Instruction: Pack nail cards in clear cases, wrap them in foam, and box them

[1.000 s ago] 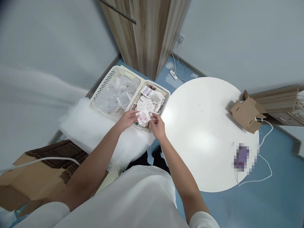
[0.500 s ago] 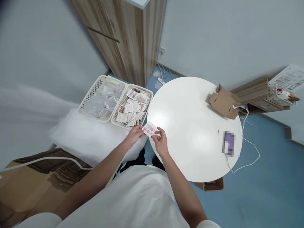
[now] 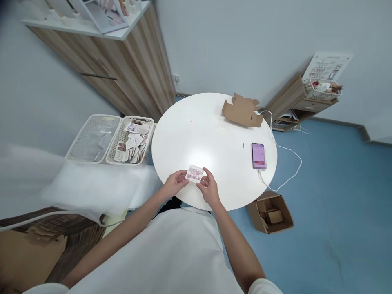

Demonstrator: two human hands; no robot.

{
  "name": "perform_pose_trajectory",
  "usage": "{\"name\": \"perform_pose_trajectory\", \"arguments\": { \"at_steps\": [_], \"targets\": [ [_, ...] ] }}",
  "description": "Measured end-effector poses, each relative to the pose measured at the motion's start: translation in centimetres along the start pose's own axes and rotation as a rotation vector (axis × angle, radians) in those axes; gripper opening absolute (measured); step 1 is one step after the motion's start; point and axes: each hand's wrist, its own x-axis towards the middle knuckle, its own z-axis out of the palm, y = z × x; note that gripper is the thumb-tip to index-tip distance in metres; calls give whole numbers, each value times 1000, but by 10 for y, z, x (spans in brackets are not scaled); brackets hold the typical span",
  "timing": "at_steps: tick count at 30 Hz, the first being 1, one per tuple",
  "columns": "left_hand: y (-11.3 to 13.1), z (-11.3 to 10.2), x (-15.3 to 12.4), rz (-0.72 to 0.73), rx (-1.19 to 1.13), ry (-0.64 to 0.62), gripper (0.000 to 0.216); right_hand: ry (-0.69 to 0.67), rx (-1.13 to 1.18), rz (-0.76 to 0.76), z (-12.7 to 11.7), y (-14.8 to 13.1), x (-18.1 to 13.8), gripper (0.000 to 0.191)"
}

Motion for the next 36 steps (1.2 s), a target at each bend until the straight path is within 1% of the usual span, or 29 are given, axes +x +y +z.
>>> {"name": "perform_pose_trajectory", "arguments": {
  "at_steps": [3, 5, 8, 11, 15, 18, 23, 27, 29, 33, 36],
  "targets": [
    [2, 22, -1, 35, 110, -3, 56, 31, 39, 20, -36, 11, -10, 69],
    [3, 33, -1, 45, 156, -18, 64, 70, 81, 35, -55, 15, -15, 70],
    [1, 49, 3, 64, 251, -25, 65, 104, 147, 67, -76, 17, -24, 71],
    [-2, 65, 7, 89, 357, -57, 64, 87, 184, 73, -90, 17, -32, 71],
    [-2, 81, 12, 176, 453, -127, 57, 68, 192, 77, -99, 23, -38, 71],
    [-2, 87, 12, 222, 511, -136, 48, 66, 184, 84, -102, 28, -38, 72],
    [-3, 84, 13, 247, 523, -82, 47, 18, 141, 51, -100, 29, -32, 70],
    [-5, 76, 11, 192, 507, -9, 48, 12, 120, 55, -92, 29, -25, 73],
    [-8, 71, 9, 179, 480, 25, 49, 4, 118, 70, -86, 30, -22, 72],
    [-16, 55, 5, 146, 443, 87, 53, -97, 90, 101, -72, 29, -11, 57],
    [-23, 35, 3, 110, 435, 122, 52, -159, 24, 117, -55, 26, 0, 54]
  ]
}}
